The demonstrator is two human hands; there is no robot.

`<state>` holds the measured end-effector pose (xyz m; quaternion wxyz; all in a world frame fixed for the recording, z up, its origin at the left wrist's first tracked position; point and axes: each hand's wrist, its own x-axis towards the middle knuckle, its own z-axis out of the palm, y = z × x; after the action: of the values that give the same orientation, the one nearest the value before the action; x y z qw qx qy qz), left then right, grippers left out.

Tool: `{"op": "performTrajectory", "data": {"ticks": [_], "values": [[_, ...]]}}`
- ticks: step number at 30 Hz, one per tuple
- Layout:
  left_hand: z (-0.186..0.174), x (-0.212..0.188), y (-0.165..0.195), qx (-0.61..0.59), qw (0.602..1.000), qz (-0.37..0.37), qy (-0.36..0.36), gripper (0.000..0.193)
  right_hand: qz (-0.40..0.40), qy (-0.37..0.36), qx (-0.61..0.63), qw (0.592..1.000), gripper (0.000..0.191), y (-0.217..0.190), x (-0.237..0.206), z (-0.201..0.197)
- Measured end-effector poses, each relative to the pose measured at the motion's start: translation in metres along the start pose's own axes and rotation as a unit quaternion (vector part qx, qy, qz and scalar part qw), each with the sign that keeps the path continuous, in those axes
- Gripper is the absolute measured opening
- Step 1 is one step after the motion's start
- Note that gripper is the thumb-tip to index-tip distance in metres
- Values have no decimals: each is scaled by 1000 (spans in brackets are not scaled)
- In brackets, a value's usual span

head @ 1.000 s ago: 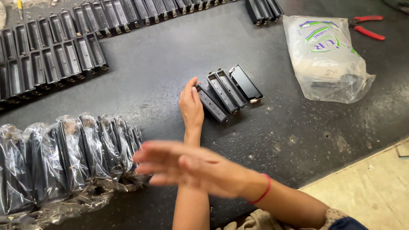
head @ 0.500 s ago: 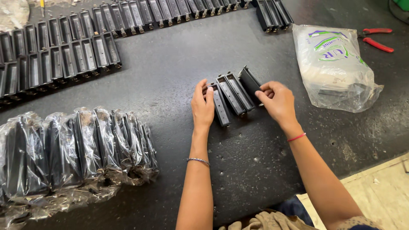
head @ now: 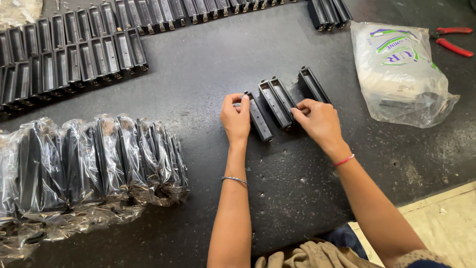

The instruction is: The person repeatedly picks up small black rectangular components, places them into clear plastic bags, and folds the bags closed. The person arranges the packaged components in a row on the table. The person also moves unpackaged components into a working area and retrieves empty bags from a larger bag.

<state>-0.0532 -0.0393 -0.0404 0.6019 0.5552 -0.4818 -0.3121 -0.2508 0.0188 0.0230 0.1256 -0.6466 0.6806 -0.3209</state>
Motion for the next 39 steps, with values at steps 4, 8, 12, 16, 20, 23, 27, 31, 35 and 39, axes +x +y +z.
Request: {"op": "performTrajectory", "data": {"ticks": [4,8,12,16,20,23,27,31,35,39], "values": [[-2,4,-2,-40,997,-64,12,20,-11,43,29,999,23,8,0,1],[2,3,-5,-50,999,7,8,20,-8,50,-30,998,22,10,2,-8],[4,5,-8,-47,999,3,-11,22,-68,86,-91,990,16,1,-4,-16],[2,6,-10,-58,997,-13,-39,24,-29,133,-50,989,17,3,-22,-33],[-3,4,-6,-13,998,17,-54,28,-3,194,-21,981,11,36,-45,-62],[-8,3,-4,-28,997,34,-62,31,6,254,-61,965,11,80,-56,-89],[-14,6,-6,-45,997,21,-64,33,-9,269,-83,959,13,144,-47,-110],[-21,11,-14,-58,995,32,-71,31,-40,225,-132,965,18,189,-1,-101],[-27,17,-21,-66,994,45,-71,30,-144,176,-154,962,32,201,54,-87],[-31,21,-22,-81,993,36,-73,30,-105,89,-122,983,33,193,78,-89]]}}
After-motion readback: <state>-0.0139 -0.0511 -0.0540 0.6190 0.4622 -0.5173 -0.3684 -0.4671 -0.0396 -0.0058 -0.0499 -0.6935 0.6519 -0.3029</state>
